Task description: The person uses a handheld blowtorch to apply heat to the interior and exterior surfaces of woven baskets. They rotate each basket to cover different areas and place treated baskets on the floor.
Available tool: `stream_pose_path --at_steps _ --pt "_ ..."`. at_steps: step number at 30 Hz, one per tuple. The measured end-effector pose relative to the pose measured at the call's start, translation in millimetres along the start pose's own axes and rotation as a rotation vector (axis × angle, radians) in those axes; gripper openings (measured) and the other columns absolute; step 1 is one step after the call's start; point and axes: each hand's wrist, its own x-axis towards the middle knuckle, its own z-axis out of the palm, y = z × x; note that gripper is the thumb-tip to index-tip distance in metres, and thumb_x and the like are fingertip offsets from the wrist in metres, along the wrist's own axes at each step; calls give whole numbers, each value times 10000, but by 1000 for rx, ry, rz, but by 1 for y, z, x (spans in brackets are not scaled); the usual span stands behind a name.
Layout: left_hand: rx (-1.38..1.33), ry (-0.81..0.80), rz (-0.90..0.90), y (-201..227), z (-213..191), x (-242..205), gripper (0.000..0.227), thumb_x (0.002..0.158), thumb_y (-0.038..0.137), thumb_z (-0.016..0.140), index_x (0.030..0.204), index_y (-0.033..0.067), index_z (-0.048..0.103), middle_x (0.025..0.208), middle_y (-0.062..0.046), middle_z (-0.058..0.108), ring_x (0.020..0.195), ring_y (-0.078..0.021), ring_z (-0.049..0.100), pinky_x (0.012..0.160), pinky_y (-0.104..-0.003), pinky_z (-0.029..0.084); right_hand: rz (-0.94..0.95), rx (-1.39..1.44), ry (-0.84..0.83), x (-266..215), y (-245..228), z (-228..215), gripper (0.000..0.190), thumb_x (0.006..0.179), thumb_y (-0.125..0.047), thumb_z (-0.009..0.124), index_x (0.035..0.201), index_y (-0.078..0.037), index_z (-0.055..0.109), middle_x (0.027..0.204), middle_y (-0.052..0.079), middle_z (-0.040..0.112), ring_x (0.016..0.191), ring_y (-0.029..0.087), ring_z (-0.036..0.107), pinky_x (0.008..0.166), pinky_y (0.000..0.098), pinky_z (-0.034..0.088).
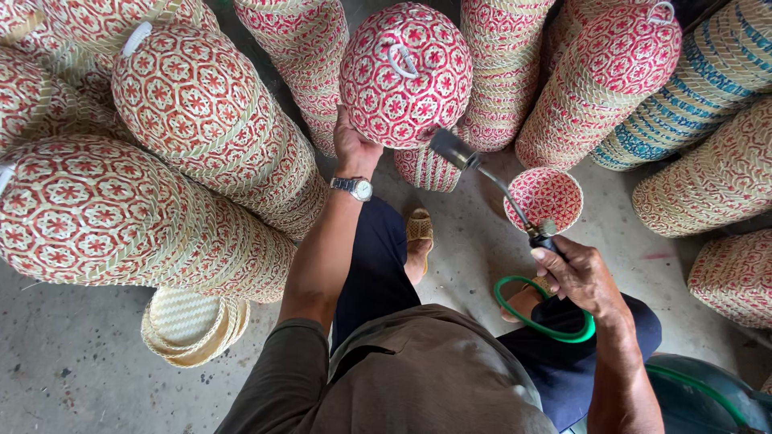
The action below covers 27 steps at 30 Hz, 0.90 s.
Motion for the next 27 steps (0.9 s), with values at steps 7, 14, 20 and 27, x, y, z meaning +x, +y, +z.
stream_pose_path --at_steps 7,14,20,27 --pt "138 -109 24 9 1 5 533 1064 437 416 1442 67 487 1470 -161 556 1334 -327 561 1131 -577 473 -77 87 77 2 -7 -21 344 1013 -300 625 817 -18 649 570 10 541 457 83 462 423 281 387" --pt "319 -217 132 27 4 8 525 1078 377 490 1437 -6 500 1472 -168 561 1339 -288 565 1168 -494 465 -34 7 123 5 -20 -35 373 1020 -310 617 812 -3 654 550 39 528 446 101 455 419 297 382" --pt "536 -251 315 34 -1 10 387 1032 335 650 1221 -3 667 1257 -126 688 1166 -206 640 1055 -404 518 7 -60 140 9 -28 -39 384 1024 -328 619 816 -10 673 545 43 539 438 111 463 414 308 396" --pt "837 -307 375 11 6 -8 305 1064 341 622 928 73 669 870 13 631 785 -87 564 717 -261 462 -80 -165 144 23 -71 -42 372 1000 -364 646 852 -24 688 561 21 566 469 107 525 427 304 446"
